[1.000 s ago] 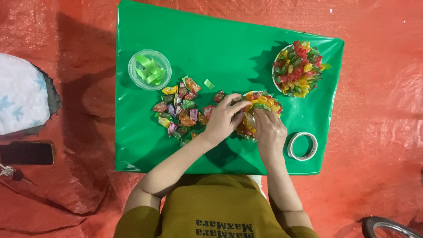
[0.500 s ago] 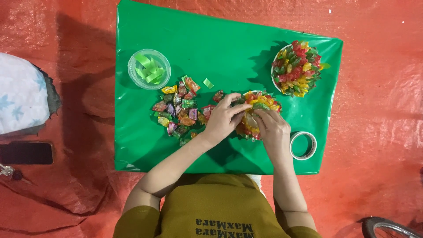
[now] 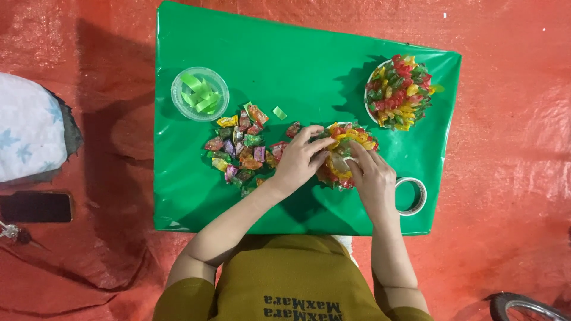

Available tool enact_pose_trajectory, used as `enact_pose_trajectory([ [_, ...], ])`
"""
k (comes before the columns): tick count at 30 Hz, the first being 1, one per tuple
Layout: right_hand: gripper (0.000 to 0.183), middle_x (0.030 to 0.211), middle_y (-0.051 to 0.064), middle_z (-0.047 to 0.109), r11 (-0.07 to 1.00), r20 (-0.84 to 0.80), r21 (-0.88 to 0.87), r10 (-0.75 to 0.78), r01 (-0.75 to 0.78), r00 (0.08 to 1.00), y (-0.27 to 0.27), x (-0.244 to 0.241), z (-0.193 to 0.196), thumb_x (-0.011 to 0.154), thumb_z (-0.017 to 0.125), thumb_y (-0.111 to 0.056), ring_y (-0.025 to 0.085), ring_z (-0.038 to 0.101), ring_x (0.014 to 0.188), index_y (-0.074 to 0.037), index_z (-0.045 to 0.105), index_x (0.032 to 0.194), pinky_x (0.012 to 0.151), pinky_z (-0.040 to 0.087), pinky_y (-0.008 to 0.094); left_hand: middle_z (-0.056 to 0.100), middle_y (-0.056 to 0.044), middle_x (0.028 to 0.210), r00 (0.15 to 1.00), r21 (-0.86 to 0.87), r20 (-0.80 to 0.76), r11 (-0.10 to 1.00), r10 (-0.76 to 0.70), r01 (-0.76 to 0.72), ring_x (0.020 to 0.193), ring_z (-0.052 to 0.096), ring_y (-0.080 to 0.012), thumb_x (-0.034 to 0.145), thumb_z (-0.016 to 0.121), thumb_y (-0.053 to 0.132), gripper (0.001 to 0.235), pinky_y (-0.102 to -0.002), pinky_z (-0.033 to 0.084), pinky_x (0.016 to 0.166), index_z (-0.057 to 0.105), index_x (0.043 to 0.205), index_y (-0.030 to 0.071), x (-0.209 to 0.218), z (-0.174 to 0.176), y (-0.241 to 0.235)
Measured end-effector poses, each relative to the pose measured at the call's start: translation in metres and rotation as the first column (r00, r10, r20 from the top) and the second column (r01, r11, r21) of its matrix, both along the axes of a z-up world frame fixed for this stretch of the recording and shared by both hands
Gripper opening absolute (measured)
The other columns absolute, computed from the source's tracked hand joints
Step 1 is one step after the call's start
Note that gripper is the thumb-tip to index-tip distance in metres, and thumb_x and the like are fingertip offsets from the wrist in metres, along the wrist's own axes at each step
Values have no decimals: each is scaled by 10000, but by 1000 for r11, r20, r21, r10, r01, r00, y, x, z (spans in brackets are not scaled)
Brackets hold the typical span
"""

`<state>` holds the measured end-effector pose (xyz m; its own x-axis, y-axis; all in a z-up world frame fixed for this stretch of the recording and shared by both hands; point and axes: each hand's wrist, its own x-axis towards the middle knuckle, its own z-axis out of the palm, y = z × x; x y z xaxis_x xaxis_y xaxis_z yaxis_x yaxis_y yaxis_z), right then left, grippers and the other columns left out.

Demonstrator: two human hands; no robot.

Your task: A person is seen sitting on the floor and decorating a circular base by attaching small wrapped candies and green sticks to it on a green table.

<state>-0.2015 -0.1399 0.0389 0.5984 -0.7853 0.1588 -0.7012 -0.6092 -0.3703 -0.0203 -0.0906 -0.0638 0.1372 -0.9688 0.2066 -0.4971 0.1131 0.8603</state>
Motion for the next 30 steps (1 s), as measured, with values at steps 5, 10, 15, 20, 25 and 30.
enact_pose_trajectory([
  [5, 367, 985, 109, 728, 999, 39, -18, -26, 27, 999, 2, -6, -1, 935, 777, -51, 326, 719, 859, -57, 703, 1295, 679, 584, 429, 565, -67, 1310, 1000, -15, -6, 1000, 7, -7, 1180, 659, -355, 978, 706, 223, 296, -485, 621, 880, 685, 1273, 239, 4, 8, 0],
  [10, 335, 965, 77, 734, 995, 144, -10, -98, 100, 985, 4, -15, 1, 913, 801, -4, 276, 691, 771, -66, 741, 1238, 642, 568, 385, 540, -53, 1236, 993, -118, 114, 993, 28, -14, 1178, 619, -364, 944, 727, 199, 342, -493, 588, 903, 647, 1276, 215, 0, 13, -3],
  [15, 267, 906, -1, 697, 966, 179, -55, -240, 254, 954, 1, -41, -10, 909, 865, -65, 150, 582, 649, -131, 806, 1161, 579, 521, 302, 534, 34, 1071, 928, -185, 372, 982, 32, 41, 1166, 553, -242, 851, 789, 266, 301, -417, 515, 928, 684, 1132, 250, -19, 27, -3],
  [20, 292, 902, 14, 661, 970, 183, -94, -207, 226, 961, -1, -45, -18, 848, 901, -92, 190, 590, 681, -139, 808, 1121, 627, 526, 340, 514, 7, 1054, 873, -176, 485, 984, 52, 39, 1137, 539, -219, 841, 804, 318, 428, -381, 466, 915, 611, 1207, 207, -25, 49, -13],
  [25, 388, 958, 45, 631, 977, 195, -160, -106, 138, 975, -7, -46, -35, 746, 938, -59, 267, 647, 856, -121, 792, 1101, 756, 548, 381, 519, -11, 1048, 851, -149, 523, 988, 49, 34, 1096, 533, -226, 805, 831, 365, 542, -372, 443, 865, 601, 1257, 171, -26, 46, -19],
  [30, 208, 908, 45, 620, 975, 199, -168, -110, 145, 974, -11, -46, -34, 864, 889, -76, 270, 648, 832, -118, 792, 1043, 748, 540, 385, 527, 10, 1028, 886, -199, 460, 979, 56, 42, 1094, 544, -209, 911, 702, 291, 276, -370, 431, 853, 666, 1156, 168, -25, 39, -20],
])
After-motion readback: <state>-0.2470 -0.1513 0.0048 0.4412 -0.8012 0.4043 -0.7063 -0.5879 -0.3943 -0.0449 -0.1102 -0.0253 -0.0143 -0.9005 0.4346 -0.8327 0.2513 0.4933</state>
